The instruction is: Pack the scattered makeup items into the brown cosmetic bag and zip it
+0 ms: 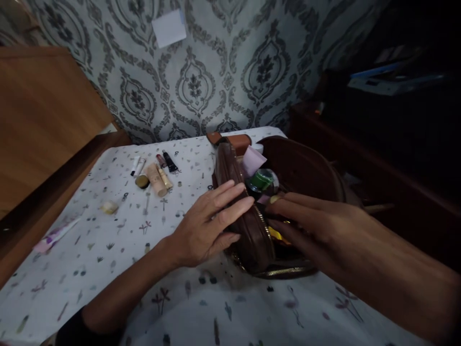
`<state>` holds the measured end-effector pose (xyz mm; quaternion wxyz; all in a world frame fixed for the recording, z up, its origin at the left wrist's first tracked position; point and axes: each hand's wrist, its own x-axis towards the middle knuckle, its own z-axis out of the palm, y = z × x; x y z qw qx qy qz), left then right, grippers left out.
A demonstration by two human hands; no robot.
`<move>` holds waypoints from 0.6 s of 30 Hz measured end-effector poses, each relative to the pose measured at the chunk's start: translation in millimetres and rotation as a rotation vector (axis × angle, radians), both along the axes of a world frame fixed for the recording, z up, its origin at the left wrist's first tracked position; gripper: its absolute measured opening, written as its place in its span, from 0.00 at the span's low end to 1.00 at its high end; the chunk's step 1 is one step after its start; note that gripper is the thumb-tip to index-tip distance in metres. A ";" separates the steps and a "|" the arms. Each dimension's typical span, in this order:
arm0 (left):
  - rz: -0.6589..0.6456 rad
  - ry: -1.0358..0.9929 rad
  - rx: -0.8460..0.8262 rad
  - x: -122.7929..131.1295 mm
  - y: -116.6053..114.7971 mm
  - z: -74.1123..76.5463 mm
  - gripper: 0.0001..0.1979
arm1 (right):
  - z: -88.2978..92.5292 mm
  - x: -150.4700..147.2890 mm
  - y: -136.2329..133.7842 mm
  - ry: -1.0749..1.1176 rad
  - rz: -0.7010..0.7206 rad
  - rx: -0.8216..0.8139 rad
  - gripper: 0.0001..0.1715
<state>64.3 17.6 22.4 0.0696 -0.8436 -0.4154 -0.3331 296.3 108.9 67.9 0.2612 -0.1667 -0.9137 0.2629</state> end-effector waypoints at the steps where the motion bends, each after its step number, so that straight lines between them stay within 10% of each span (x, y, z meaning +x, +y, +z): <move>1: 0.007 0.016 0.009 -3.9 1.5 -1.2 0.30 | 1.9 -0.2 -2.9 -0.026 -0.026 0.040 0.08; 11: 0.759 0.106 -0.264 -118.1 7.8 -46.8 0.29 | -6.4 1.5 -44.2 0.226 -0.225 0.511 0.08; 18: 1.021 -0.172 -0.241 -212.0 -2.6 -69.4 0.27 | -22.7 -22.3 -61.7 0.338 -0.226 0.606 0.05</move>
